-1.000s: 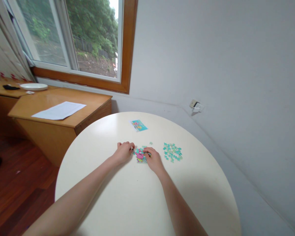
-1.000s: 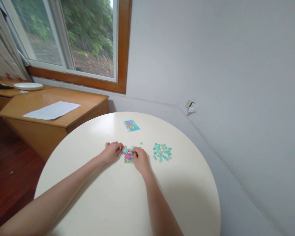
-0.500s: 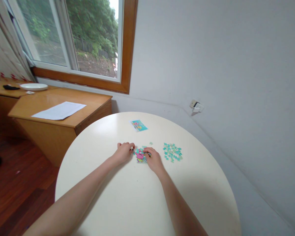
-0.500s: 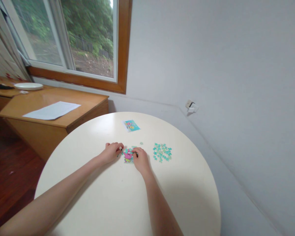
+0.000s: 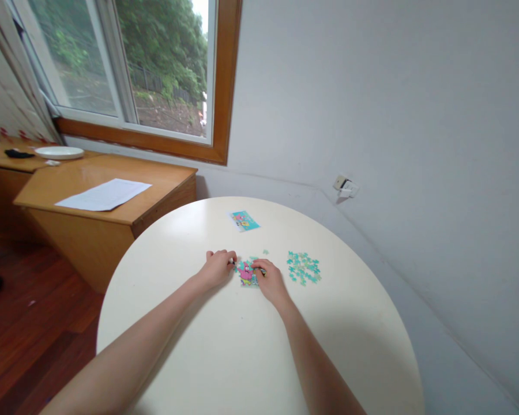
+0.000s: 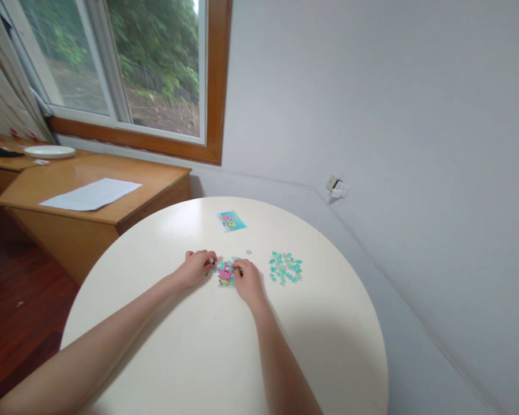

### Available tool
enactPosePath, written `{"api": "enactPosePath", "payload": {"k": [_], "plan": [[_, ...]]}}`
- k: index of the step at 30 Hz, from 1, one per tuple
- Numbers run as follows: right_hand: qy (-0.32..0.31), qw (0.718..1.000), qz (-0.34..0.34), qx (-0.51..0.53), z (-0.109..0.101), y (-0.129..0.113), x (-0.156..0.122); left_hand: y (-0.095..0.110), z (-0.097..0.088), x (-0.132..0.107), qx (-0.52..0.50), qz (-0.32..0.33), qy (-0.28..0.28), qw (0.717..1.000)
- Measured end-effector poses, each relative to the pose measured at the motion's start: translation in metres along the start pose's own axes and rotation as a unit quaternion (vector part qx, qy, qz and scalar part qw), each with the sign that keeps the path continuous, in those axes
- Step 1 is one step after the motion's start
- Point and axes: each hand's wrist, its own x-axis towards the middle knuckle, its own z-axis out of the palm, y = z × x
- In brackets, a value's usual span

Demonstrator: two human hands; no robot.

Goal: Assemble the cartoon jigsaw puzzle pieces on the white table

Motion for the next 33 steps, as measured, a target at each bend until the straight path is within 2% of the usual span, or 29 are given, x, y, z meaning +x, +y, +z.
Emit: {"api": "enactPosePath", "payload": {"k": [33], "plan": [[0.002,1.000,-0.001,-0.001,0.0012,0.0010,0.0002,0.0016,0.0031,0.0010,0.003,0.016,0.011,1.000]]}}
